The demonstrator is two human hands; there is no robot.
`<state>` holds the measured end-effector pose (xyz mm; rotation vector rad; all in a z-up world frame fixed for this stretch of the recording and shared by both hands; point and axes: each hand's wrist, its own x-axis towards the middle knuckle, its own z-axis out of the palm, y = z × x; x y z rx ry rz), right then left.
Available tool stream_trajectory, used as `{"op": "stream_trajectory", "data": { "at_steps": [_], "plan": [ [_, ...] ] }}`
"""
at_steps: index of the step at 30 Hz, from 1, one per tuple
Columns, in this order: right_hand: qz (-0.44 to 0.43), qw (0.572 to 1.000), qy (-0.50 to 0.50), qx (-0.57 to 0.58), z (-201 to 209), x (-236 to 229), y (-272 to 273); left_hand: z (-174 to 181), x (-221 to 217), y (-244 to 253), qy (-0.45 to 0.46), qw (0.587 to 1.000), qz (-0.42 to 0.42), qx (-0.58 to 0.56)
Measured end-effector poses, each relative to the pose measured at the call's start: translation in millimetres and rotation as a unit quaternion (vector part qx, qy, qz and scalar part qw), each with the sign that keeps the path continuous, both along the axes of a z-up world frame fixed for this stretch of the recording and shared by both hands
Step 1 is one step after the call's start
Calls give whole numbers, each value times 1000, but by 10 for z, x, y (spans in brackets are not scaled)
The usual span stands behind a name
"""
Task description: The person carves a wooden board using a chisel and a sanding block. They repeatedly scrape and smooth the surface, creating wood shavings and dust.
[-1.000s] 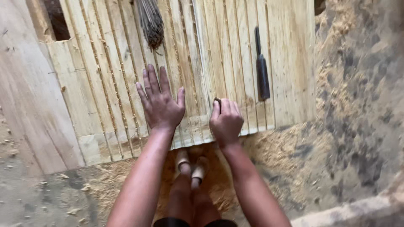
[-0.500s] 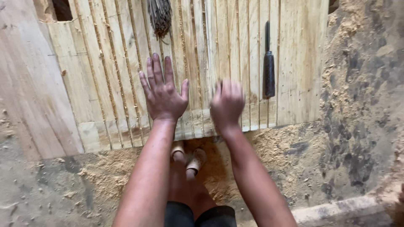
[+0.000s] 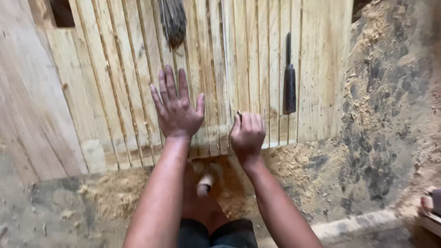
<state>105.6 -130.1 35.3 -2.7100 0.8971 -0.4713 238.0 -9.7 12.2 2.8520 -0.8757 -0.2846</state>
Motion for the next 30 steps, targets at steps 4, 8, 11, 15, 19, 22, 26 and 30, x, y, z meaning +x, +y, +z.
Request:
{"op": "stream_trajectory", "data": {
  "at_steps": [4,8,11,15,19,22,26,30],
  "plan": [
    [-28,996,14,82,-182,206,-155,-75,-3,42,25,1000,5,13],
    [8,998,-17,54,-234,111,-197,-65,-66,53,30,1000,6,2],
    [19,999,-11,39,-113,167,-217,-30,45,-24,21,1000,2,3],
    [-7,997,7,81,-172,531,-390,-76,-48,83,22,1000,4,20],
    [4,997,-49,66,-329,740,-626,-57,-38,45,31,999,-2,12],
    [25,996,-25,82,-294,522,-508,-9,40,2,21,1000,3,-2],
    [3,997,-35,70,-387,500,-492,-26,-8,37,26,999,-5,41],
    [7,997,-79,-4,-717,1398,-1140,-66,34,-3,25,999,-7,34]
  ]
}}
